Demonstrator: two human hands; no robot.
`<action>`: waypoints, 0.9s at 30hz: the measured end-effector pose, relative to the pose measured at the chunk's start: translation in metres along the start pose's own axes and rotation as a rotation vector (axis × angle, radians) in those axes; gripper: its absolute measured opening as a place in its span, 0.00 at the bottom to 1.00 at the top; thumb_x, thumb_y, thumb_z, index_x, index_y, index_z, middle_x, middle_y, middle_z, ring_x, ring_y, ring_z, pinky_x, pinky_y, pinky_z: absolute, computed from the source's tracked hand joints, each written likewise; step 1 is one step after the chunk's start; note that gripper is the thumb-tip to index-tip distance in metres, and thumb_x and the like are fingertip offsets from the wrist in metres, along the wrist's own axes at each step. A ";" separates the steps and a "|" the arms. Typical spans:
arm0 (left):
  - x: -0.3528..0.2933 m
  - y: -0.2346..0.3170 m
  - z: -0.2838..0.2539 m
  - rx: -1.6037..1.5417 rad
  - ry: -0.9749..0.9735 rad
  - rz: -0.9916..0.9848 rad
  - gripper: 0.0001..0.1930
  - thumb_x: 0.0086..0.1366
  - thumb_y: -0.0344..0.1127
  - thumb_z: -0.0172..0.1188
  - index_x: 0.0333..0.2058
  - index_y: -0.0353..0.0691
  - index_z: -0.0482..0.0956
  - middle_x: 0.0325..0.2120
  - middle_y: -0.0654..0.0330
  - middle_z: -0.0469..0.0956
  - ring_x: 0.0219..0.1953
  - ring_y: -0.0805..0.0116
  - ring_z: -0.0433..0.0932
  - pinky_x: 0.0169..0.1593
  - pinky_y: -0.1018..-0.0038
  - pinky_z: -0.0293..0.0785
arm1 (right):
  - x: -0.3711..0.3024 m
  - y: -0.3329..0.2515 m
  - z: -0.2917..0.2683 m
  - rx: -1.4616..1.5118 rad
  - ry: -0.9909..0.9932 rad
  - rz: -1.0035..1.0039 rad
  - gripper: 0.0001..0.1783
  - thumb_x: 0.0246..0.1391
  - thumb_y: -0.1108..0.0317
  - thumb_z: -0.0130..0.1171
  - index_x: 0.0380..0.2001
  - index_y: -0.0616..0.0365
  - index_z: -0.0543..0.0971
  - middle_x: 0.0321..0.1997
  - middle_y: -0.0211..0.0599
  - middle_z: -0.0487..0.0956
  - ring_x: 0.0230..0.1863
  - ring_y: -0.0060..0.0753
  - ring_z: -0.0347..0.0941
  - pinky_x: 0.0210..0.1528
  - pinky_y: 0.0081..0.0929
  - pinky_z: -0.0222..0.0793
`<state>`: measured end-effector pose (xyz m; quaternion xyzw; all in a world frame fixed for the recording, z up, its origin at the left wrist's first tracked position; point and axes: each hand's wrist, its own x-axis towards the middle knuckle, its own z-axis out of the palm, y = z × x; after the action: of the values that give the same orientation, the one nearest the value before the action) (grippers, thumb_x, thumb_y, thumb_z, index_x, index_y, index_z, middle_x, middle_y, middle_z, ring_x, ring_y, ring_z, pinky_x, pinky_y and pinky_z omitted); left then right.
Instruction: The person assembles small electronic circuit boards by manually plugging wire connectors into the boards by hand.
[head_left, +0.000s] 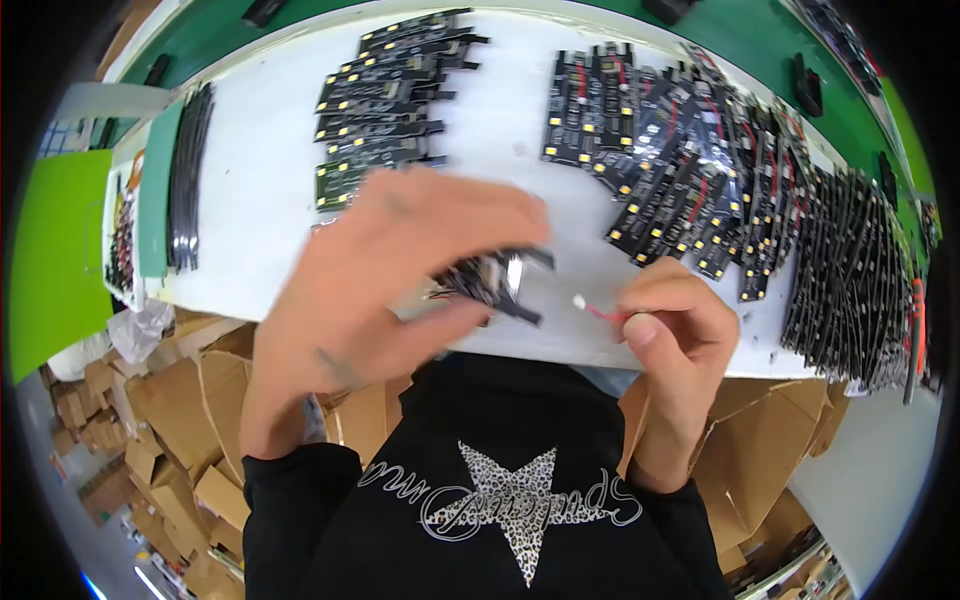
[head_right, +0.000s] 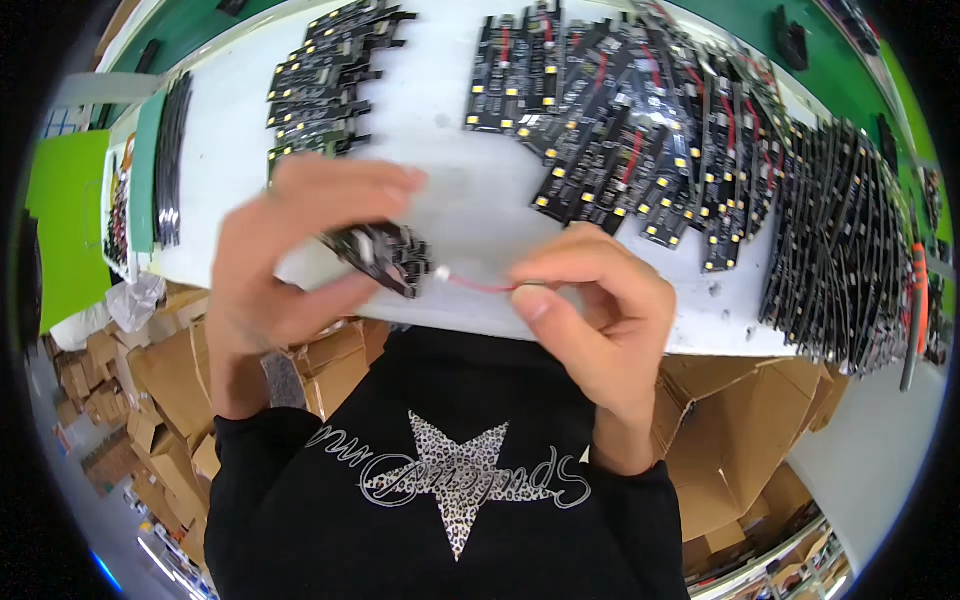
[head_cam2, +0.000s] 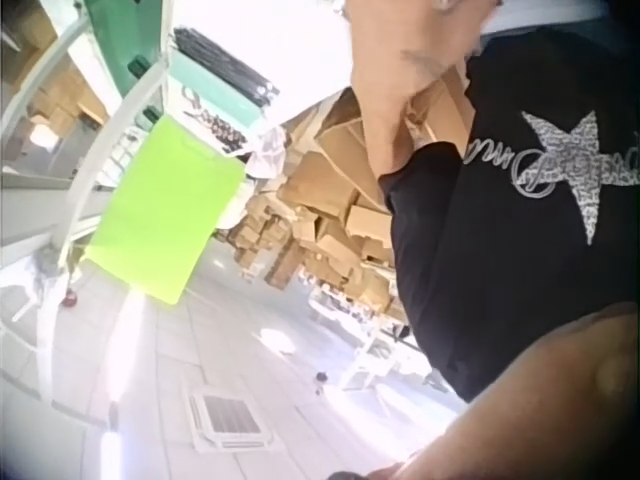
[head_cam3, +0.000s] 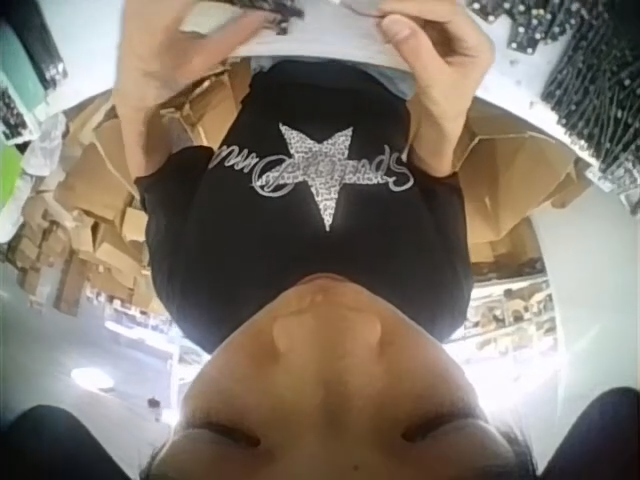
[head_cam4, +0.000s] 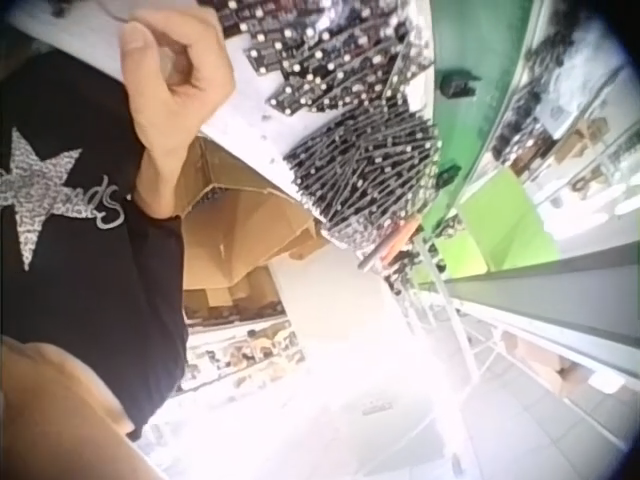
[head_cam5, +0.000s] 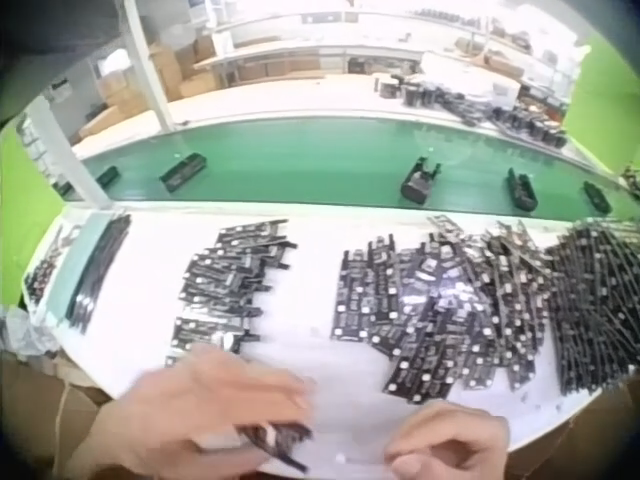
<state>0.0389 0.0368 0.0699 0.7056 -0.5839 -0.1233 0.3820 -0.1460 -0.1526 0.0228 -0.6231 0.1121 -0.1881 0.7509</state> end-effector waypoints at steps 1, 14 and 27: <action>-0.009 -0.004 -0.010 0.020 0.086 -0.028 0.29 0.43 0.18 0.66 0.49 0.33 0.81 0.49 0.49 0.82 0.49 0.56 0.80 0.53 0.65 0.74 | 0.000 -0.001 0.003 -0.095 0.027 0.012 0.09 0.48 0.84 0.65 0.35 0.67 0.83 0.35 0.42 0.82 0.36 0.29 0.75 0.39 0.24 0.70; -0.051 -0.026 -0.039 0.157 0.184 -0.325 0.32 0.46 0.18 0.69 0.55 0.39 0.80 0.44 0.55 0.77 0.47 0.62 0.76 0.54 0.71 0.71 | 0.025 0.033 0.062 -0.727 -0.204 -0.444 0.16 0.40 0.79 0.72 0.36 0.60 0.83 0.38 0.36 0.81 0.36 0.40 0.75 0.36 0.31 0.71; -0.019 -0.050 -0.030 0.354 0.198 -0.227 0.34 0.51 0.26 0.73 0.60 0.46 0.77 0.50 0.56 0.76 0.51 0.57 0.76 0.56 0.68 0.71 | 0.016 0.026 0.047 -0.759 -0.083 -0.370 0.17 0.41 0.81 0.71 0.38 0.62 0.83 0.40 0.39 0.82 0.41 0.43 0.77 0.41 0.33 0.72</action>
<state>0.0881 0.0672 0.0511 0.8315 -0.4730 0.0087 0.2911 -0.1091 -0.1133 0.0073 -0.8721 0.0292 -0.2399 0.4256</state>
